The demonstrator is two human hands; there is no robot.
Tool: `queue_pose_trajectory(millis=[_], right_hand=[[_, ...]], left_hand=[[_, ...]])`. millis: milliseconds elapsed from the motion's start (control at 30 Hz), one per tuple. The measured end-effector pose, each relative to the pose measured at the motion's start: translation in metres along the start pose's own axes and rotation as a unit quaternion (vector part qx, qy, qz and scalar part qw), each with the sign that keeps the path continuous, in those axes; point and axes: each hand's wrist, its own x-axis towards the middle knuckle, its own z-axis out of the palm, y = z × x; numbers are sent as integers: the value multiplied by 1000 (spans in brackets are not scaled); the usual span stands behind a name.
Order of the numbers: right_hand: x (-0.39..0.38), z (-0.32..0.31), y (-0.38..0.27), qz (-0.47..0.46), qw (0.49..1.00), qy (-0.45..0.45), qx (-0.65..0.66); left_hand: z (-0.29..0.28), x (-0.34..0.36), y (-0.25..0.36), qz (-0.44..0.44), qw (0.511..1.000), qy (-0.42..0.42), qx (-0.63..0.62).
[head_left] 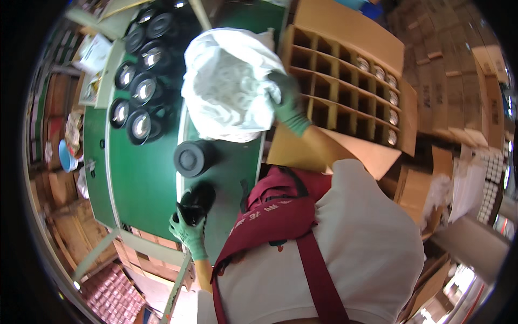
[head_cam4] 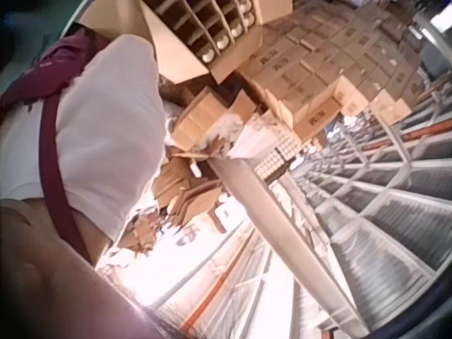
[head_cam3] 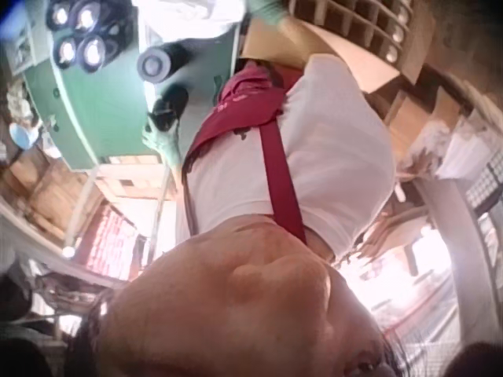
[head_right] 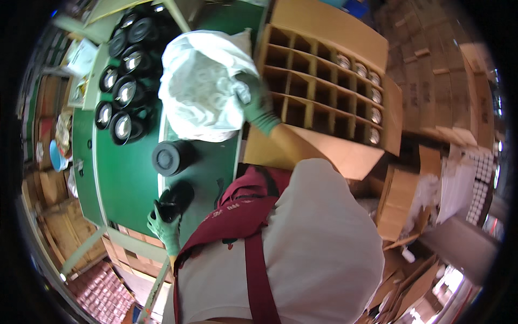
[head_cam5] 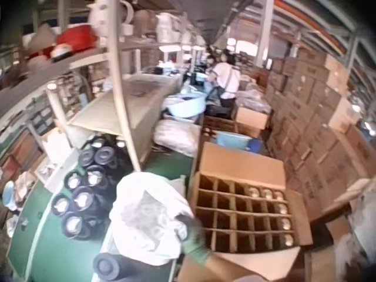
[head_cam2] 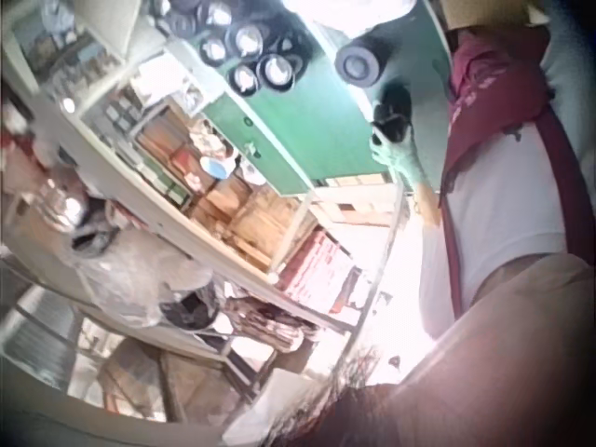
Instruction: The person repeatedly picks up black teapots and silver foil-wrapped items from a green workbench, places them into a white bag, and then into a cardboard box with internal dividers. The person also moves a large flat board and continues the packing cycle.
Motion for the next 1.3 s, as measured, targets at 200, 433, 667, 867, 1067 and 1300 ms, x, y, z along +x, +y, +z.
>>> queue_pose_trajectory(millis=[200,433,667,867,1067,1300], right_hand=[[-149,-274,217,369,894,32,-250],[-284,-434,339,494,741,-276,-362],[-329,-448,341,319,660,-358,-579],[-242,-429,275,412,712,-288,-490],[-210,-476,221,361,817,-104,-439],[-146,-304,99,413,704,95,570]], left_hand=[[11,31,24,5,995,-98,26],[-88,140,221,145,951,-225,-156],[142,256,291,392,903,-177,10],[188,250,258,346,926,-121,-92],[148,246,276,279,947,-114,-111],[10,174,290,175,684,-191,-682]])
